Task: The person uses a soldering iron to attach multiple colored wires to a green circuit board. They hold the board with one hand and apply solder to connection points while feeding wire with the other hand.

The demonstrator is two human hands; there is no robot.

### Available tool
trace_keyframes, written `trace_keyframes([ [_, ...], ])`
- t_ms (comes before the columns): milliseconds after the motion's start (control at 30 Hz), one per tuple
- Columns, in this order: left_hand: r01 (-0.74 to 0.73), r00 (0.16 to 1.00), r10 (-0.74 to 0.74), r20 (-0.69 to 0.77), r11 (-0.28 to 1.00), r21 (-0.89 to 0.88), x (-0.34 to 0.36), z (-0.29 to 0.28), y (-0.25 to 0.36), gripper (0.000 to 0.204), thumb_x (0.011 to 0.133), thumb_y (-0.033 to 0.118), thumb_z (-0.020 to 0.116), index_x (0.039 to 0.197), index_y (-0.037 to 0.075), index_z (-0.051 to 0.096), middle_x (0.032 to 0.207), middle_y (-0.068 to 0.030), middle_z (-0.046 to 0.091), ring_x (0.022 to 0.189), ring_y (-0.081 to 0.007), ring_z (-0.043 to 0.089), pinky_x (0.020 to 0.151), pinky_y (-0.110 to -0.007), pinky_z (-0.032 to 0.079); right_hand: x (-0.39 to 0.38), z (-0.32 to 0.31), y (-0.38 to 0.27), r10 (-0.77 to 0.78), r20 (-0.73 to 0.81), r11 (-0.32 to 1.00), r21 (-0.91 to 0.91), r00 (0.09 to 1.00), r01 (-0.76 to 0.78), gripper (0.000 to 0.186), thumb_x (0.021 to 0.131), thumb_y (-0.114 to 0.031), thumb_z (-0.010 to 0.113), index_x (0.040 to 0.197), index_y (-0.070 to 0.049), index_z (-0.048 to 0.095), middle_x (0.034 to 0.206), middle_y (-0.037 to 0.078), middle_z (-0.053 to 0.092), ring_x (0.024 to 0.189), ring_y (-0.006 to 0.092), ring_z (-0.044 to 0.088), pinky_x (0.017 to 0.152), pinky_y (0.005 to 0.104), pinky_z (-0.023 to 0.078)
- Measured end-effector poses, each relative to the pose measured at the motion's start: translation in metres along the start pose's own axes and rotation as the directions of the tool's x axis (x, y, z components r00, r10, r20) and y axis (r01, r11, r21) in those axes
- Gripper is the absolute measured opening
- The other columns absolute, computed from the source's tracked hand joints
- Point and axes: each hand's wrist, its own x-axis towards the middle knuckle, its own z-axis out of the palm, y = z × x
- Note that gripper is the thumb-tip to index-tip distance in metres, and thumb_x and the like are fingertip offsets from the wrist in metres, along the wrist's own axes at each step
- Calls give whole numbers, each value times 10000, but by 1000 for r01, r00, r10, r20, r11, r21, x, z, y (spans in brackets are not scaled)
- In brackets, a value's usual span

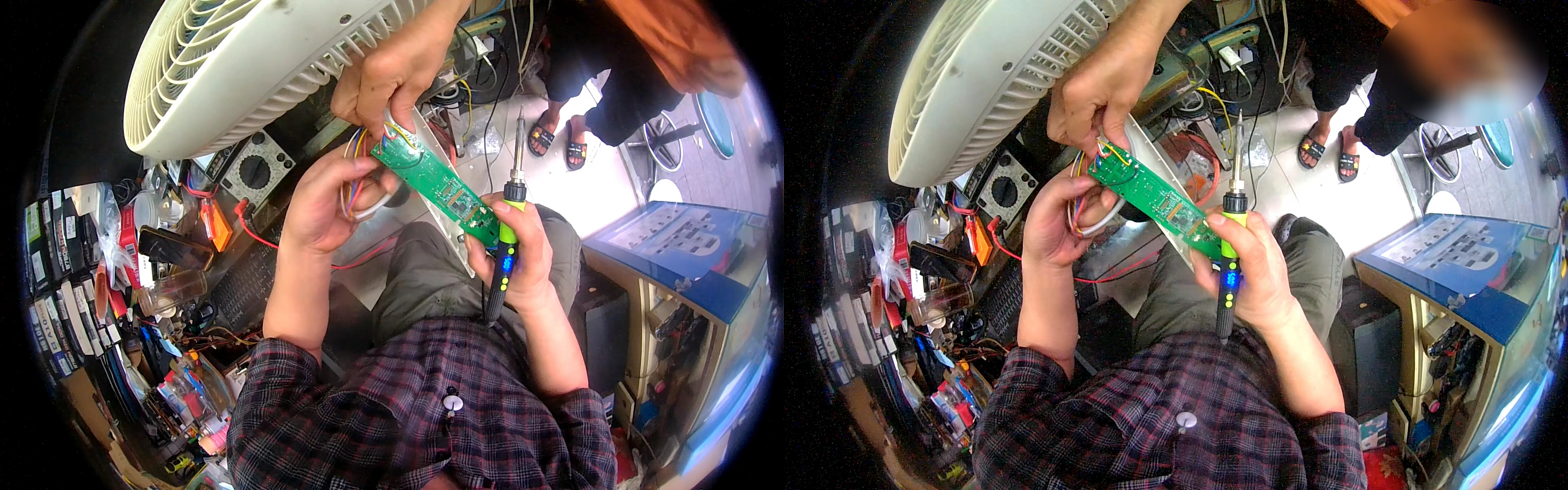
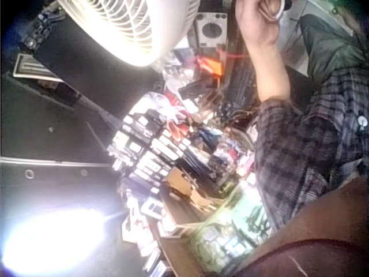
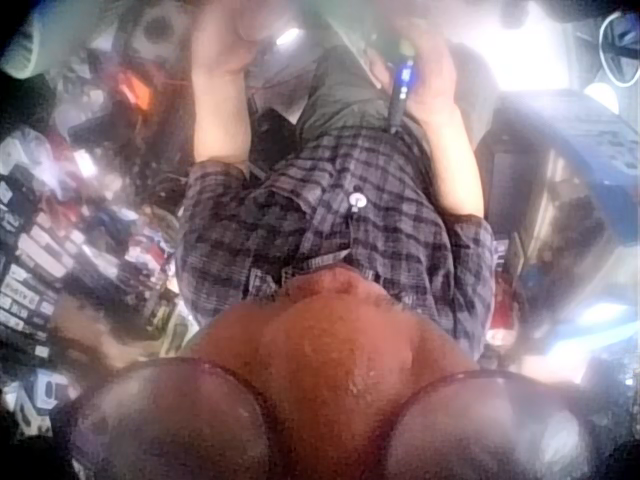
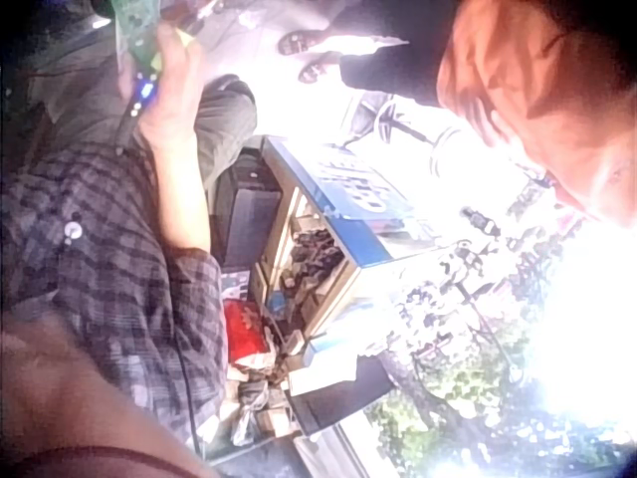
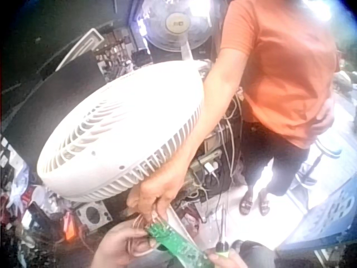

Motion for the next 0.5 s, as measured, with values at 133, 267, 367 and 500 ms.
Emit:
trace_keyframes([
  [133, -62, 995, 83, -58, 954, 292, -4, 8, 2, 344, 864, 44, 651, 1191, -19, 563, 911, -11, 606, 680, -48, 529, 594, -180, 394, 2, 0, -1, 4, 9, 1000, -8, 1000, -3, 737, 673, 33, 803, 1324, -69, 473, 1027, 174, 655, 803, 329, 621, 691, 400, 518],
  [267, -212, 921, 379, -94, 688, 694, -6, 16, -10, 484, 842, 70, 734, 1263, -20, 514, 951, -24, 588, 816, -91, 600, 718, -209, 481, 2, 0, -1, 18, 25, 999, -40, 1000, -17, 718, 675, 13, 808, 1313, -60, 488, 1035, 179, 653, 808, 340, 620, 703, 407, 512],
  [367, -193, 859, 498, -115, 525, 829, -13, 26, -13, 632, 810, 89, 793, 1325, -29, 447, 994, -46, 580, 904, -100, 600, 776, -237, 499, 4, -2, -1, 21, 40, 999, -42, 999, -19, 718, 671, -10, 824, 1308, -57, 495, 1045, 180, 652, 820, 346, 621, 720, 416, 508],
  [500, -200, 833, 534, -144, 533, 822, -19, 29, -13, 711, 822, 89, 786, 1390, -32, 376, 967, -33, 545, 875, -94, 556, 771, -225, 477, 6, -4, -2, 15, 50, 999, -50, 999, -13, 723, 673, -48, 842, 1307, -56, 495, 1069, 178, 652, 866, 361, 628, 767, 433, 509],
])
